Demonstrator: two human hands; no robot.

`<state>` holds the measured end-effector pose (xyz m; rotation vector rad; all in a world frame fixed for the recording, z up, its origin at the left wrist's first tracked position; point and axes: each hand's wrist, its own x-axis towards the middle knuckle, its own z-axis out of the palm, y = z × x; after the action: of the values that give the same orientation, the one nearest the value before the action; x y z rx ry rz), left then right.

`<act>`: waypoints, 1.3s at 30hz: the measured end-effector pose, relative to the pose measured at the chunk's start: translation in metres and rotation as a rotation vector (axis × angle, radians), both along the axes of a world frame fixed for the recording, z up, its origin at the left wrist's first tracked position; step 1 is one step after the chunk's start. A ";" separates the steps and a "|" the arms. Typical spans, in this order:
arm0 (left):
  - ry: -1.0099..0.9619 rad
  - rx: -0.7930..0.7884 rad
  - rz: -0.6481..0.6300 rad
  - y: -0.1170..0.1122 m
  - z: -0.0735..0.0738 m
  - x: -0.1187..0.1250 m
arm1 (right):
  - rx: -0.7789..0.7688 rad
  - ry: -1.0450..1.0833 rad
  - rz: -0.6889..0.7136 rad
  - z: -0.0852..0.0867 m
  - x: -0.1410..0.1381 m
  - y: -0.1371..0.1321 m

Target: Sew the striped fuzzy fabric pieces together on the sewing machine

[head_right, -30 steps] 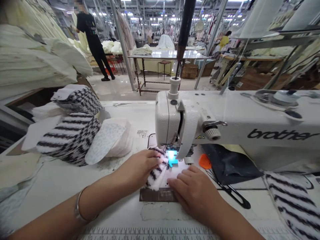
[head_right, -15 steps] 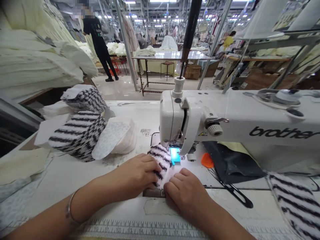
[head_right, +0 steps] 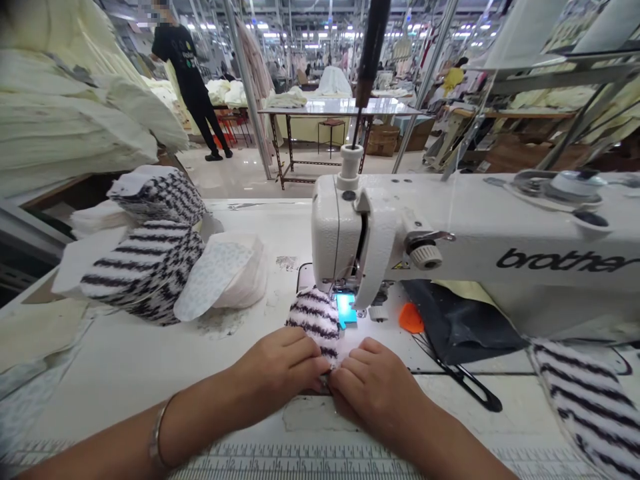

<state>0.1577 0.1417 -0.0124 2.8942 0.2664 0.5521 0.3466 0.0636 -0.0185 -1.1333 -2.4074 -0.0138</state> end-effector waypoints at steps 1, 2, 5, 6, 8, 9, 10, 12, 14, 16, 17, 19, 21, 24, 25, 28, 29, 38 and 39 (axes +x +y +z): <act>0.007 0.019 0.001 0.001 0.001 0.000 | -0.007 0.001 -0.004 0.000 0.000 0.000; 0.015 0.039 -0.001 0.001 0.002 0.000 | -0.016 0.003 -0.006 0.000 0.001 0.000; 0.033 0.091 -0.014 0.002 0.003 0.000 | -0.038 0.019 -0.022 0.003 0.002 0.000; 0.038 0.097 -0.015 0.002 0.002 0.000 | -0.039 0.035 -0.037 0.004 0.002 0.000; 0.030 0.093 -0.012 0.001 0.002 0.000 | -0.039 0.065 -0.071 0.007 0.002 -0.001; 0.023 0.081 -0.007 0.000 0.002 0.000 | -0.038 0.069 -0.079 0.008 0.001 -0.001; 0.019 0.065 -0.005 0.000 0.002 0.000 | -0.034 0.065 -0.081 0.009 0.001 -0.002; 0.019 0.013 -0.012 0.002 0.004 0.000 | -0.014 0.037 -0.075 0.007 0.000 -0.003; 0.047 -0.061 -0.023 0.006 0.008 0.001 | 0.007 0.014 -0.069 0.004 -0.001 -0.004; 0.057 -0.092 -0.015 0.014 0.013 0.005 | 0.015 0.009 -0.062 0.002 -0.002 -0.003; 0.053 -0.076 -0.001 0.019 0.015 0.007 | 0.017 0.010 -0.057 0.001 -0.003 -0.003; 0.042 0.005 0.032 0.027 0.017 0.011 | 0.004 0.005 -0.050 0.001 -0.003 -0.002; 0.063 0.075 0.052 0.032 0.015 0.014 | -0.012 -0.007 -0.045 0.002 -0.004 -0.001; 0.104 0.090 0.075 0.034 0.010 0.015 | -0.037 -0.041 -0.036 0.005 -0.002 0.001; 0.109 0.084 0.087 0.034 0.008 0.015 | -0.032 -0.053 -0.034 0.006 -0.001 0.003; 0.125 0.080 0.145 0.033 0.004 0.015 | 0.003 -0.090 -0.033 0.007 0.004 0.009; 0.130 0.086 0.165 0.033 0.004 0.016 | 0.015 -0.097 -0.039 0.008 0.005 0.011; 0.135 0.111 0.231 0.032 0.000 0.022 | -0.025 -0.098 -0.088 0.002 0.010 0.017; 0.113 0.119 0.217 0.033 0.000 0.022 | -0.033 -0.101 -0.090 0.001 0.010 0.017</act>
<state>0.1793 0.1745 -0.0125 3.0371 0.5892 0.4514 0.3568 0.0810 -0.0173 -1.2832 -2.4503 -0.0620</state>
